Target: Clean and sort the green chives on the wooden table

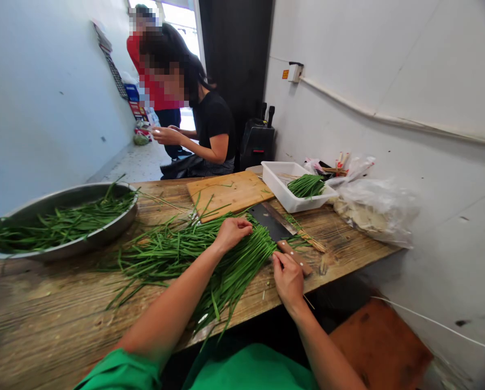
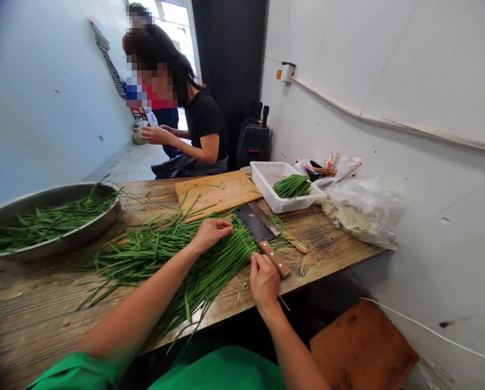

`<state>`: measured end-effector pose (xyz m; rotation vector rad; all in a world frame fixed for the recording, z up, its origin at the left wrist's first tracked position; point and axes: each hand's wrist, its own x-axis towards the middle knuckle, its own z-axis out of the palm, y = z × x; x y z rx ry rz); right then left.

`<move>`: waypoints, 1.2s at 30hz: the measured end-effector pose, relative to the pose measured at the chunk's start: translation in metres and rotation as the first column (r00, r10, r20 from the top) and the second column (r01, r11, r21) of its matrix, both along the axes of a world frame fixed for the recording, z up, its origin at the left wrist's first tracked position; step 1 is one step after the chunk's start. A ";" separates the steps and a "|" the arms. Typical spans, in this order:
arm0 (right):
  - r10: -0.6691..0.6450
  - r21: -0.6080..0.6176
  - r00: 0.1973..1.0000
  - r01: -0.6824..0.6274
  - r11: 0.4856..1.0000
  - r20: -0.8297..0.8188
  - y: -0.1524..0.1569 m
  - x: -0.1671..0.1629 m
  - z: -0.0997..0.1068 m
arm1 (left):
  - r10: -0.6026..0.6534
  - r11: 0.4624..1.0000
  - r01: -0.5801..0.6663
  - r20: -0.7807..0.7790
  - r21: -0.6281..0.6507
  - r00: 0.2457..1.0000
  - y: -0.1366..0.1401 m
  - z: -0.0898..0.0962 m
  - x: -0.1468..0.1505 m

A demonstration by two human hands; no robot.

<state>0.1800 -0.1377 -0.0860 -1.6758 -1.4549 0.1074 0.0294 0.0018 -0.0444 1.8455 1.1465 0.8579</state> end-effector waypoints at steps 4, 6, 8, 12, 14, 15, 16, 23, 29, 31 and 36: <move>-0.002 0.013 1.000 0.002 1.000 0.003 0.000 0.000 -0.001 | 0.004 1.000 -0.004 0.015 -0.008 1.000 -0.002 0.002 0.001; -0.003 0.011 1.000 0.003 1.000 0.006 0.000 0.000 -0.001 | 0.006 1.000 -0.005 0.030 -0.019 1.000 -0.002 0.002 0.001; 0.001 0.006 1.000 -0.001 1.000 0.008 0.000 0.000 -0.001 | 0.002 1.000 -0.002 0.029 -0.026 1.000 -0.002 0.002 0.001; 0.004 0.011 1.000 -0.004 1.000 0.016 0.000 0.000 -0.001 | 0.018 1.000 -0.018 -0.041 0.001 0.999 -0.004 0.005 0.000; 0.005 0.013 1.000 -0.005 1.000 0.018 0.000 0.000 -0.001 | 0.021 1.000 -0.020 -0.055 0.008 0.998 -0.005 0.006 0.000; 0.005 0.012 1.000 -0.005 1.000 0.016 0.000 0.000 -0.001 | 0.018 1.000 -0.018 -0.056 0.008 0.998 -0.005 0.006 -0.001; 0.006 0.008 1.000 -0.006 1.000 0.013 0.001 0.001 -0.002 | 0.017 1.000 -0.016 -0.058 0.008 0.998 -0.005 0.006 -0.001; 0.013 -0.001 1.000 -0.013 1.000 0.007 0.000 0.001 -0.001 | 0.029 0.996 -0.015 -0.157 0.090 0.987 -0.007 0.009 0.000; 0.001 0.023 1.000 -0.001 1.000 0.019 0.000 0.000 -0.001 | -0.214 0.957 0.261 -0.304 0.123 0.928 -0.012 0.027 -0.006; -0.002 0.027 1.000 0.001 1.000 0.015 0.000 0.000 -0.002 | -0.191 0.955 0.257 -0.360 0.145 0.913 -0.008 0.035 -0.014; 0.004 0.032 1.000 -0.004 0.999 0.013 0.000 0.000 -0.001 | 0.316 0.895 -0.066 -0.521 0.442 0.793 0.009 0.040 -0.043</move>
